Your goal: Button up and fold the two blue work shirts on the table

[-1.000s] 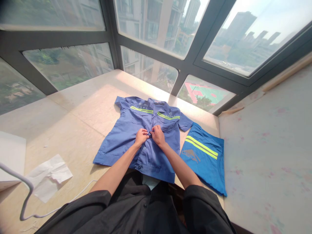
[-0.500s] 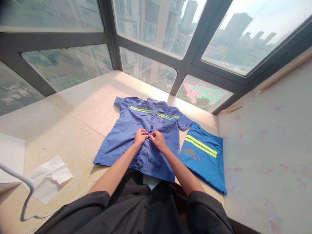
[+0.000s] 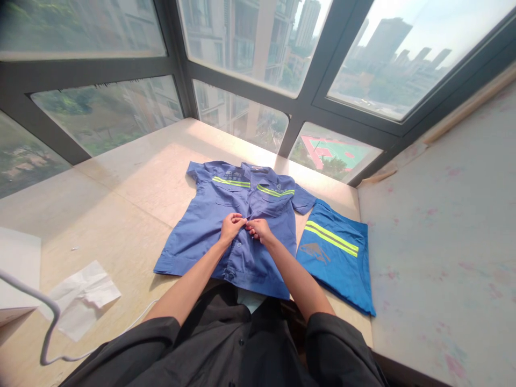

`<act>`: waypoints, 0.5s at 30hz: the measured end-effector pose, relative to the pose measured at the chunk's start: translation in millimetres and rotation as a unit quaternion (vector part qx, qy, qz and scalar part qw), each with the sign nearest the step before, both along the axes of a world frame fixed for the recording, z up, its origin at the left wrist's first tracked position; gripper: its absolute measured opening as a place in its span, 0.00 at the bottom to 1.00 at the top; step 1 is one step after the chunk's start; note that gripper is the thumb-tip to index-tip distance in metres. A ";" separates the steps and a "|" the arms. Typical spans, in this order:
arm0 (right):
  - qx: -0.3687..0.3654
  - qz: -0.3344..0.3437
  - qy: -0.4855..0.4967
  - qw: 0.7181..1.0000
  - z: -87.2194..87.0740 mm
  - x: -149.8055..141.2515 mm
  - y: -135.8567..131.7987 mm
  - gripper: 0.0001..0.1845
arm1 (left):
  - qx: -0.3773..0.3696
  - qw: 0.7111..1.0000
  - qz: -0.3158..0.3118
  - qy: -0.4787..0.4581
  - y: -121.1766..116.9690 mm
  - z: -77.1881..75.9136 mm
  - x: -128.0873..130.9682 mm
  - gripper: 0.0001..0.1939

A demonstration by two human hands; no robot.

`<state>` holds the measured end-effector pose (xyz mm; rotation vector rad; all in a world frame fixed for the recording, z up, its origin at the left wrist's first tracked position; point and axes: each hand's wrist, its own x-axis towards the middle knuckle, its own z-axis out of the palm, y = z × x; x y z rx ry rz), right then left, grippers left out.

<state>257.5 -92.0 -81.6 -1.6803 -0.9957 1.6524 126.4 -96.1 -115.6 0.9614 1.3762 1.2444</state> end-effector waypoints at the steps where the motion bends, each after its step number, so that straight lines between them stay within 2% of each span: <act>1: 0.004 0.000 -0.003 1.000 -1.0 0.0 -0.4 0.11 | 0.002 1.000 0.000 0.015 0.9 0.5 -0.6 0.13; 6: 0.042 0.008 -0.040 0.998 -6.7 0.3 -2.6 0.10 | -0.003 0.989 0.034 0.143 7.2 8.9 -3.4 0.09; 8: 0.068 0.018 -0.063 0.996 -8.4 0.7 -4.1 0.08 | 0.023 0.976 0.006 0.214 7.5 13.8 -6.0 0.07; 12: 0.127 0.045 -0.128 0.982 -9.2 2.0 -6.5 0.06 | 0.129 0.924 -0.080 0.351 -2.7 16.5 -15.1 0.08; 14: 0.193 0.072 -0.205 0.957 -9.5 3.8 -5.8 0.05 | 0.172 0.903 -0.128 0.371 -12.7 12.6 -20.0 0.13; 15: 0.242 0.093 -0.255 0.932 -10.2 5.3 -4.8 0.06 | 0.184 0.896 -0.147 0.376 -17.9 10.0 -22.1 0.16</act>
